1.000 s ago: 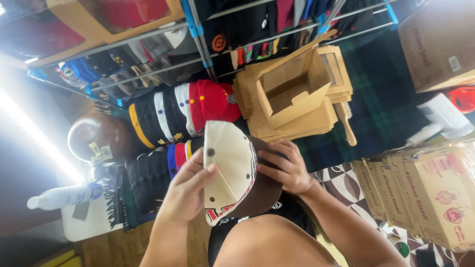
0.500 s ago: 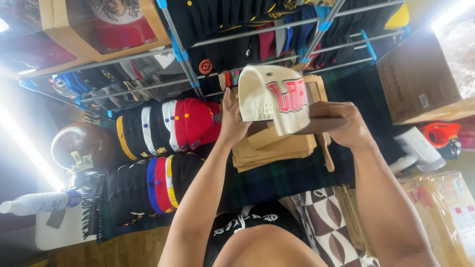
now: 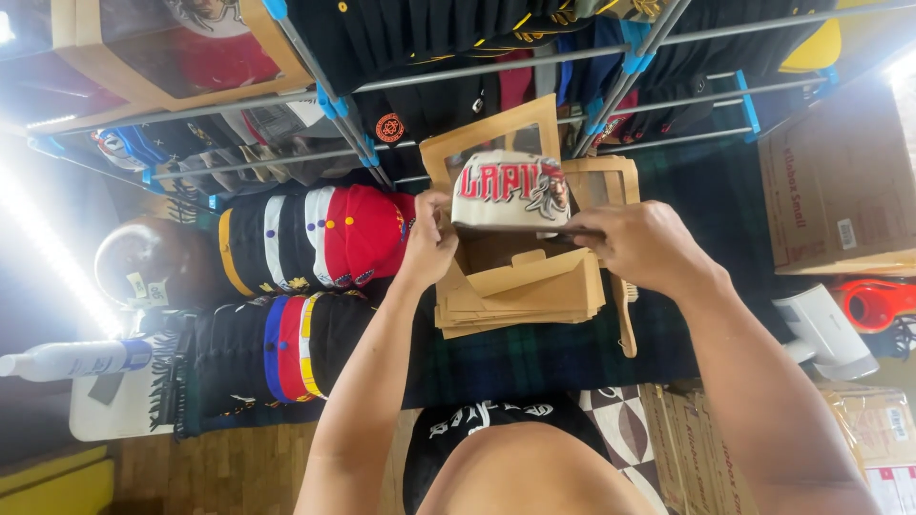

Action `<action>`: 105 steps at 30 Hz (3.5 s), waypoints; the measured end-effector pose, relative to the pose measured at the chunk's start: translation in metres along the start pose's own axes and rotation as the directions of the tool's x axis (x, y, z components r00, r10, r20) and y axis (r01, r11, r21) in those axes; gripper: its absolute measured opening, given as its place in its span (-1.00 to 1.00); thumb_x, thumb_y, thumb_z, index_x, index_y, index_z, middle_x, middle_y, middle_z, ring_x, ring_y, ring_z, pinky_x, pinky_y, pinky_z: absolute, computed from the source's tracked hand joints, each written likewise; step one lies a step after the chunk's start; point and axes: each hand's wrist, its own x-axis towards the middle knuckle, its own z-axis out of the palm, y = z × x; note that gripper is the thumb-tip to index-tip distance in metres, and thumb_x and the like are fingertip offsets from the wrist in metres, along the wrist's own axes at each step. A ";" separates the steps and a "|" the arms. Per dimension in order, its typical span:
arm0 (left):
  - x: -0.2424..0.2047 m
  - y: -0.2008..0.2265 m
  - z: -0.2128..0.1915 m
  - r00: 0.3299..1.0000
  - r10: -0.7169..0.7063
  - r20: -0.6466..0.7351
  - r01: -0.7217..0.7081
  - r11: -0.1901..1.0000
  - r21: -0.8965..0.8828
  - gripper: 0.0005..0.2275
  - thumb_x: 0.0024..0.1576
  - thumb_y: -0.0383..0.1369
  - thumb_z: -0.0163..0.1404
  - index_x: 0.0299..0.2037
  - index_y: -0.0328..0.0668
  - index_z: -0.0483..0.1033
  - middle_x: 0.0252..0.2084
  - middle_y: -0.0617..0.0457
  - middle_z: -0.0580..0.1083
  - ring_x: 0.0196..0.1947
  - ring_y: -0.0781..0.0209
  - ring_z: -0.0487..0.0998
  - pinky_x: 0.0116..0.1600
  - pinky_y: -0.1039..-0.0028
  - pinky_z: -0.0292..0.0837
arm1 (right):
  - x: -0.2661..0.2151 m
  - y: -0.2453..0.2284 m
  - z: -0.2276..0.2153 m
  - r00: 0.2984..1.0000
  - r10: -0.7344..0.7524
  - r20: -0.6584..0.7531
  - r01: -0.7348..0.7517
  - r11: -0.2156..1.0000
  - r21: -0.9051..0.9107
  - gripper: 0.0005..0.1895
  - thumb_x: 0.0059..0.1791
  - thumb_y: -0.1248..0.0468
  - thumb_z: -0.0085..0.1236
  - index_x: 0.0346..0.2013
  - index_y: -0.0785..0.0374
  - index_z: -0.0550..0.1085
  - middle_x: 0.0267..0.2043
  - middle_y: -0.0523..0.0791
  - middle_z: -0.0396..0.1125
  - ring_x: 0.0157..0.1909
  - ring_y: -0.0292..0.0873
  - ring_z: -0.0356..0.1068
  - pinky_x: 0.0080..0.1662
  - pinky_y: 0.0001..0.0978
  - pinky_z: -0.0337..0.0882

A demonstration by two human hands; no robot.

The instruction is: The person repeatedly folds brown paper inserts, places a baseball cap inside each insert, and closes the cardboard box with a clear window. The finished boxes are stacked on a nearby shelf. The process is repeated for several caps of different designs.

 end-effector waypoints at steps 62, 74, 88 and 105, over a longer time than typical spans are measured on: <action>0.012 -0.050 0.018 1.000 0.022 -0.011 -0.021 0.990 0.137 -0.64 0.26 -0.51 -0.01 0.26 0.03 0.35 0.18 -0.06 0.44 0.30 -0.14 0.39 0.37 0.03 0.24 | -0.003 0.079 0.151 0.829 0.543 -0.135 -0.393 0.737 0.550 -0.64 -0.01 -0.02 0.29 0.02 -0.02 0.54 -0.20 0.04 0.36 -0.09 0.13 0.49 -0.08 -0.14 0.49; -0.002 -0.027 0.023 0.944 0.029 -0.329 -0.038 0.999 -0.021 -0.54 0.15 -0.52 0.18 0.15 0.11 0.25 -0.07 0.03 0.24 -0.11 0.14 0.41 -0.01 0.39 0.49 | 0.019 0.071 0.119 0.899 0.332 -0.285 -0.128 0.823 0.554 -0.54 -0.13 0.31 0.32 0.07 0.07 0.55 -0.14 -0.01 0.40 -0.15 0.06 0.52 -0.26 -0.23 0.49; -0.053 0.003 -0.002 0.992 0.077 -0.098 -0.102 0.956 -0.273 -0.63 0.14 -0.43 -0.07 0.18 -0.13 0.51 -0.23 0.04 0.41 -0.17 0.28 0.41 0.05 0.33 0.45 | -0.025 0.064 0.106 0.970 0.022 -0.241 0.086 0.899 0.430 -0.45 -0.14 0.58 0.15 0.15 0.25 0.55 0.07 0.08 0.49 0.14 0.19 0.43 0.15 -0.01 0.43; -0.072 -0.020 0.012 0.941 0.202 -0.270 -0.182 0.978 0.098 -0.83 0.07 -0.52 0.24 -0.15 -0.12 0.71 -0.15 -0.05 0.57 -0.08 0.00 0.66 -0.08 0.39 0.63 | -0.032 0.083 0.166 0.811 0.049 -0.583 0.103 0.969 0.226 -0.85 -0.07 0.28 0.46 -0.23 0.04 0.69 -0.37 -0.22 0.44 -0.32 -0.19 0.54 -0.27 -0.42 0.57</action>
